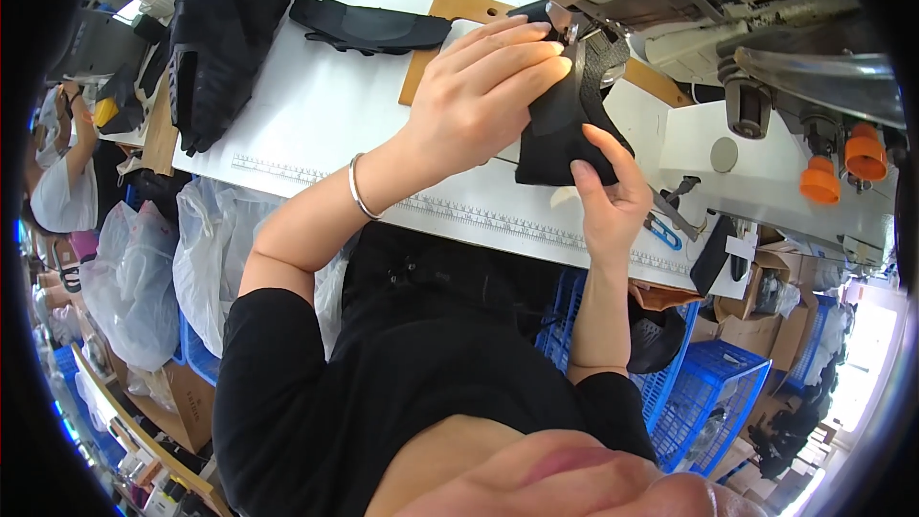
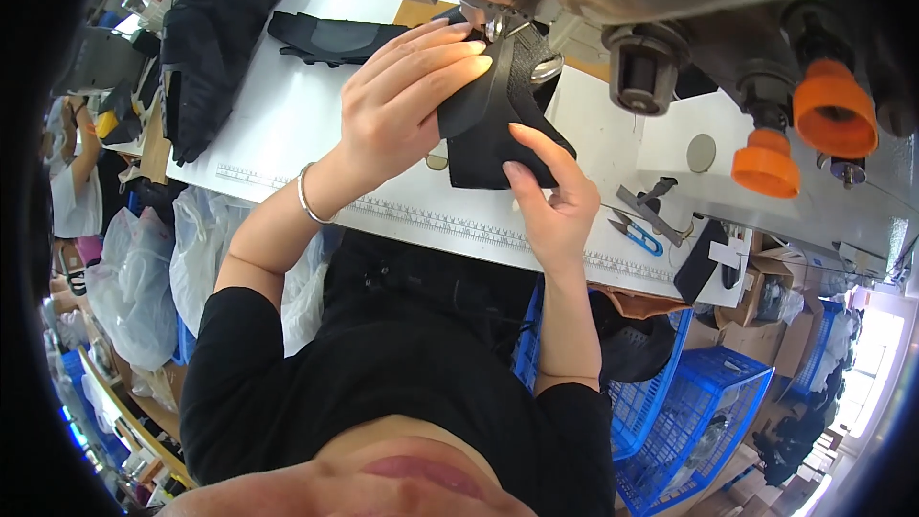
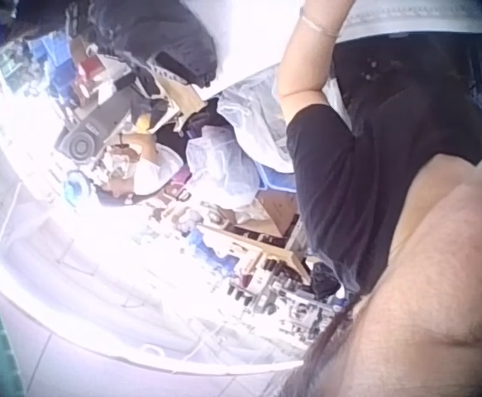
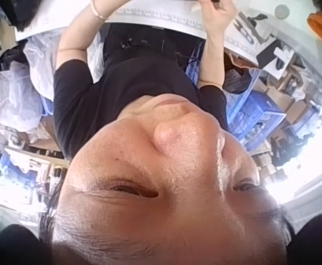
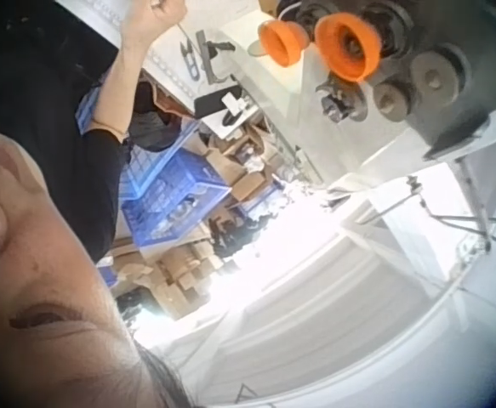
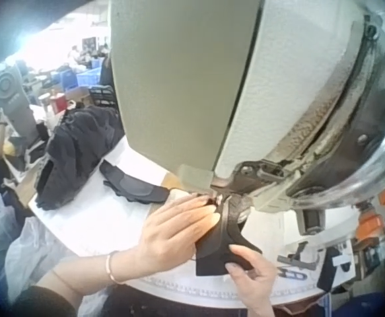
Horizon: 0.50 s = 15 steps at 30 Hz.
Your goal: Stitching components of a black shoe using an industrial sewing machine in a factory setting.
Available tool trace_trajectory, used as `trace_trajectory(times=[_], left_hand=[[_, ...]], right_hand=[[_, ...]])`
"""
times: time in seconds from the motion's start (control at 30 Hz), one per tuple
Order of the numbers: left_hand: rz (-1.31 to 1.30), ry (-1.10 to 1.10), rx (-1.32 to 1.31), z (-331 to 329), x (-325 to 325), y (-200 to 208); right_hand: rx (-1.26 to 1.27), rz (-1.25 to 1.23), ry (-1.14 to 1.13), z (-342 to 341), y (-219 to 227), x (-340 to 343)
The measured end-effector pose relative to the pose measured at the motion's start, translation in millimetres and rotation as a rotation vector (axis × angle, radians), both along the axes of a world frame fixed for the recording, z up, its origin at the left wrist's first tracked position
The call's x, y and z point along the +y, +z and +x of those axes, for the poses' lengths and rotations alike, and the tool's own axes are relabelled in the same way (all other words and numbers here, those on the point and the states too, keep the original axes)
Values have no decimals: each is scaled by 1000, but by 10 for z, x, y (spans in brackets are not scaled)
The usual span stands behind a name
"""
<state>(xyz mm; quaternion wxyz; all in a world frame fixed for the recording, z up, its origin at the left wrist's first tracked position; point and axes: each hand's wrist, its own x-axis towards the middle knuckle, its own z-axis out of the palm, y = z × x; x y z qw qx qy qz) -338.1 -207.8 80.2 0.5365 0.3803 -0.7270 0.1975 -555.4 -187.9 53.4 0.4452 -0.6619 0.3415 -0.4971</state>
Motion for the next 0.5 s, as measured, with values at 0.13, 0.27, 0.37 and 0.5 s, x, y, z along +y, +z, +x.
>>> trace_trajectory(times=[0.13,0.27,0.37,0.5], left_hand=[[-28,-5,-50,15,5,-10],[-83,-16,-100,59,-39,-22],[-107,-31,-124,93,-69,-40],[-119,-52,-171,160,-101,-82]], right_hand=[[28,-25,-35,44,10,49],[122,-5,-43,29,17,73],[80,-87,-46,84,-42,72],[98,-215,-14,88,-80,92]])
